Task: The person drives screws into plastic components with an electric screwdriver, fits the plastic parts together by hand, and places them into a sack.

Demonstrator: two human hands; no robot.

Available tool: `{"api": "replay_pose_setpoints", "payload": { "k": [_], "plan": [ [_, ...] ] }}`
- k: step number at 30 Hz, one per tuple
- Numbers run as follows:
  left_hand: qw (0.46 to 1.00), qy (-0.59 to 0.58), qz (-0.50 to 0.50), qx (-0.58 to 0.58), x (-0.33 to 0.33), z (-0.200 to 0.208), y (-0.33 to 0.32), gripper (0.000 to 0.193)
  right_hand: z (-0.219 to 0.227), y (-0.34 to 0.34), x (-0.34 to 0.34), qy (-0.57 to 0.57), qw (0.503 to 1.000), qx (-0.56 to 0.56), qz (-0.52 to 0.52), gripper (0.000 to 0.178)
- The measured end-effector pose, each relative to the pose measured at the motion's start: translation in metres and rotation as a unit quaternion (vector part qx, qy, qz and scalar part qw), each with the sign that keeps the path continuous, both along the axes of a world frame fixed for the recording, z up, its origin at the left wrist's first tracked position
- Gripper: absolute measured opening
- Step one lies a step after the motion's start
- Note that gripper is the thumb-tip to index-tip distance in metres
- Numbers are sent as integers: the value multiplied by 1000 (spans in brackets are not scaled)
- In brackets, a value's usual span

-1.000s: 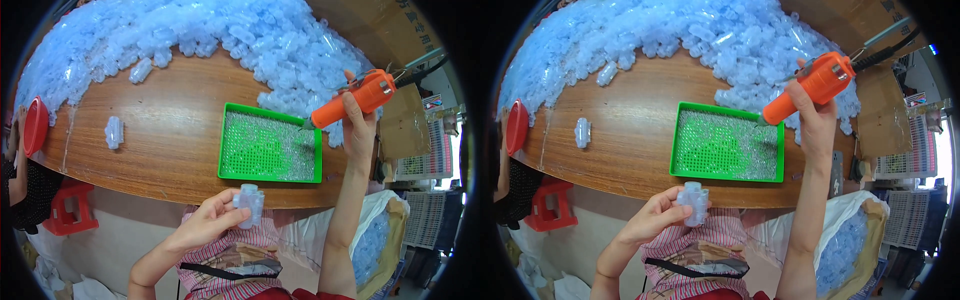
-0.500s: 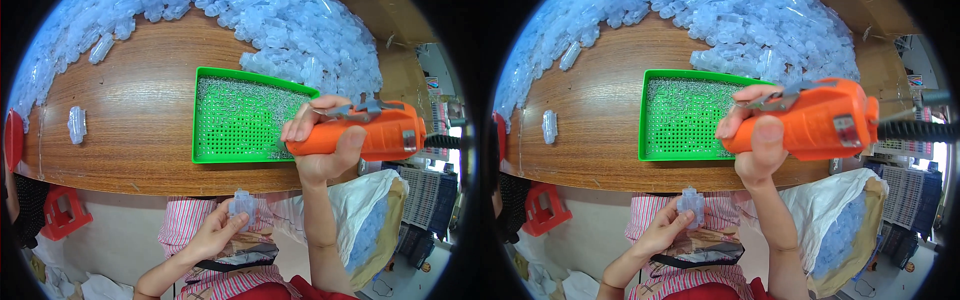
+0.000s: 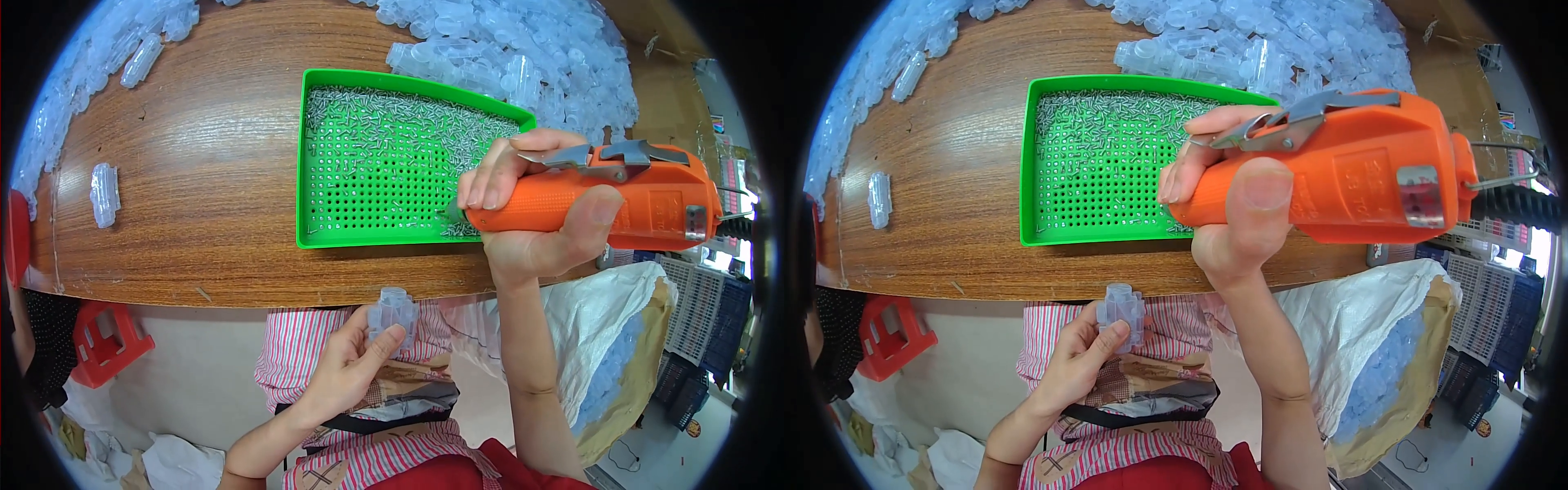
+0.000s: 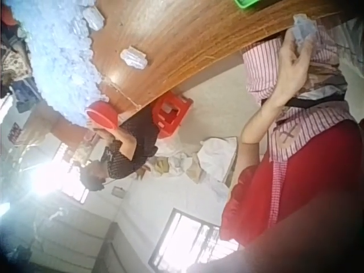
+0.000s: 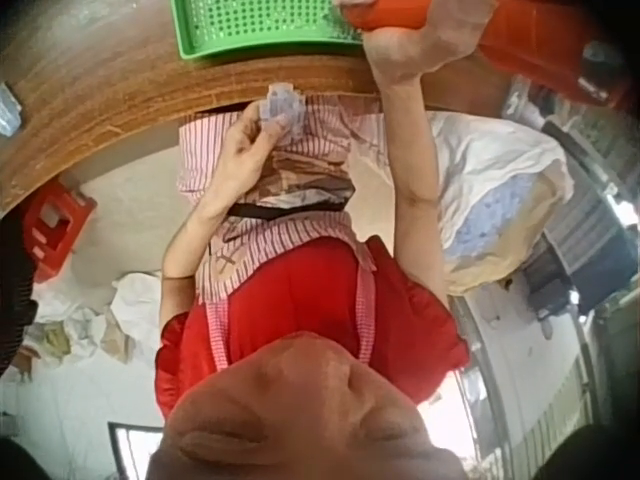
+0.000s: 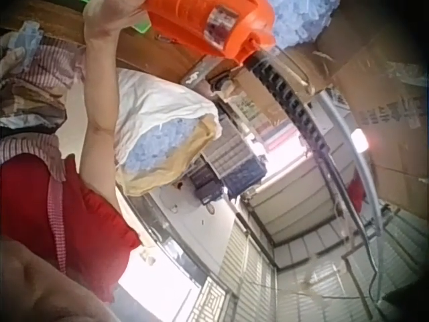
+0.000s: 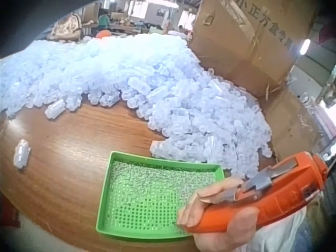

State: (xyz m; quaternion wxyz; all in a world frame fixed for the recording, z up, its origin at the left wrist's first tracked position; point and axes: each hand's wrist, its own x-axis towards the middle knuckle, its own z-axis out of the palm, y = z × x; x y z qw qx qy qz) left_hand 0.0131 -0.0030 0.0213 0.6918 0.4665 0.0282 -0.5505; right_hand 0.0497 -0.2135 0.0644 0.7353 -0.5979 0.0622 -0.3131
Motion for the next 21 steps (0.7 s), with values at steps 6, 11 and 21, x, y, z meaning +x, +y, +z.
{"api": "replay_pose_setpoints", "payload": {
  "k": [6,11,21],
  "plan": [
    [1000,-20,13,-7,-2,0,0,29,-2,-2,0,-2,1000,11,2,72],
    [999,-28,-8,-17,0,-2,3,29,-3,2,0,11,1000,-15,12,72],
    [999,-14,24,-32,-3,-7,4,30,47,46,-45,-16,991,-66,119,67]
  ]
}}
